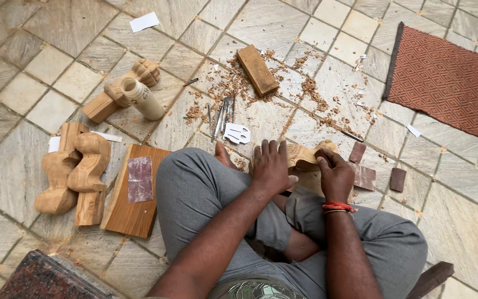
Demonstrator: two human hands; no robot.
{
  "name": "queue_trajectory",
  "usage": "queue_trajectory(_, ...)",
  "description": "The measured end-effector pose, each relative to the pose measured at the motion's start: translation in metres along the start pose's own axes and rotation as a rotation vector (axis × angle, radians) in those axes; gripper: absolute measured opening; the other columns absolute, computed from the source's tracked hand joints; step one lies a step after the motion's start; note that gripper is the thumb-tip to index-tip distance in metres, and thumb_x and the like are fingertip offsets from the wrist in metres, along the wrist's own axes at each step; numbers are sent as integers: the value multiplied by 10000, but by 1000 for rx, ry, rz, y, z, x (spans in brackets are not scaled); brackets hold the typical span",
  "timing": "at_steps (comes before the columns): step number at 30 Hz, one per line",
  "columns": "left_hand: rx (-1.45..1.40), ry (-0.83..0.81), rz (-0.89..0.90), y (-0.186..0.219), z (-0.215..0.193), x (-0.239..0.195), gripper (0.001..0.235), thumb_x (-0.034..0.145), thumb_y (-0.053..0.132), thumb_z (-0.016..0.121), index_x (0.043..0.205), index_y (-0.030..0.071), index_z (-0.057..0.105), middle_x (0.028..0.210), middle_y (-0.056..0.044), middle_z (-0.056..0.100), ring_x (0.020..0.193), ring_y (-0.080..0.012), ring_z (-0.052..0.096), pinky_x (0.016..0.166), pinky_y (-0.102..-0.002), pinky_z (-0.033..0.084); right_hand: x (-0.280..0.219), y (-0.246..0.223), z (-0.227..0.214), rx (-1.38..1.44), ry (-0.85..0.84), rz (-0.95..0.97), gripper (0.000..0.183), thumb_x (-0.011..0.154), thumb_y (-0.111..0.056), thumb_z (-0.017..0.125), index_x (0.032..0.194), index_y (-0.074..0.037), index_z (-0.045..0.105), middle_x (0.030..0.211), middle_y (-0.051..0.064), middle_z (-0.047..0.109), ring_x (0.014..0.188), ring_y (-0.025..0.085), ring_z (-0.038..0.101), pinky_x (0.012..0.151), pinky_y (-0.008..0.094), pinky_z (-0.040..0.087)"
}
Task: The person sits cross-legged on the floor and carves a wooden piece using a chisel. They hold the wood with one hand and use the chisel with the other to shape the surface, occasionally rotating the piece to access different areas.
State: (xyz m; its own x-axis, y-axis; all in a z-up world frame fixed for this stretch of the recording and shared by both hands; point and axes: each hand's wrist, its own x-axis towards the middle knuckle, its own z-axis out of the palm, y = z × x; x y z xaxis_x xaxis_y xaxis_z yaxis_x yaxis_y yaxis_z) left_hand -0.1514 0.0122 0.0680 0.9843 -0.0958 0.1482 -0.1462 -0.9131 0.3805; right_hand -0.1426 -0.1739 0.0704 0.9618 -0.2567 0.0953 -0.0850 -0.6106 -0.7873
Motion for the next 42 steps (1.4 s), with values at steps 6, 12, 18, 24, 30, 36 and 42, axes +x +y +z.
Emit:
queue_trajectory(6,114,-207,-77,6,55,-5,700,858,294,835,1370,-29,482,1037,-106,706,878,-236,717,752,-375,617,12,6,-2,290,0,170,441,896,-222,778,1267,3,702,1012,80,771,790,118,684,615,257,546)
queue_trajectory(12,-190,-202,-285,32,27,5,1046,688,426,913,1415,-65,343,1139,-210,599,1007,-336,650,782,-417,600,15,6,-10,362,11,268,410,891,-224,776,1231,2,731,930,79,781,747,91,708,572,230,513)
queue_trajectory(18,-554,-154,-424,40,29,5,1137,664,292,928,1504,-28,232,1431,-283,357,1291,-458,402,1080,-537,382,44,2,8,120,-14,71,304,901,-175,790,1152,-5,778,968,78,807,811,122,734,697,257,586)
queue_trajectory(24,-578,-139,-490,44,34,5,1102,637,239,928,1502,21,281,1454,-261,355,1324,-449,380,1117,-562,318,83,-11,50,-162,-33,-176,261,894,-193,808,1124,-71,785,983,105,803,831,151,784,742,284,623)
queue_trajectory(30,-614,-131,-491,44,40,5,1073,689,242,908,1513,-7,267,1500,-274,345,1336,-456,387,1138,-560,339,81,-24,49,-311,-187,-155,175,889,-120,769,1055,-84,809,921,94,807,751,149,768,688,278,601)
queue_trajectory(36,-600,-233,-441,47,43,6,1075,731,205,872,1518,-52,187,1538,-320,241,1344,-471,339,1135,-588,300,100,-24,37,-215,-231,-64,176,879,-103,761,1049,-79,800,911,56,810,753,118,781,680,255,619)
queue_trajectory(42,-630,-254,-451,46,39,6,1065,745,201,862,1535,-23,185,1561,-302,238,1347,-458,344,1128,-586,313,93,-29,39,-374,-282,-122,141,856,-80,755,974,-86,832,872,53,814,708,118,767,658,262,603)
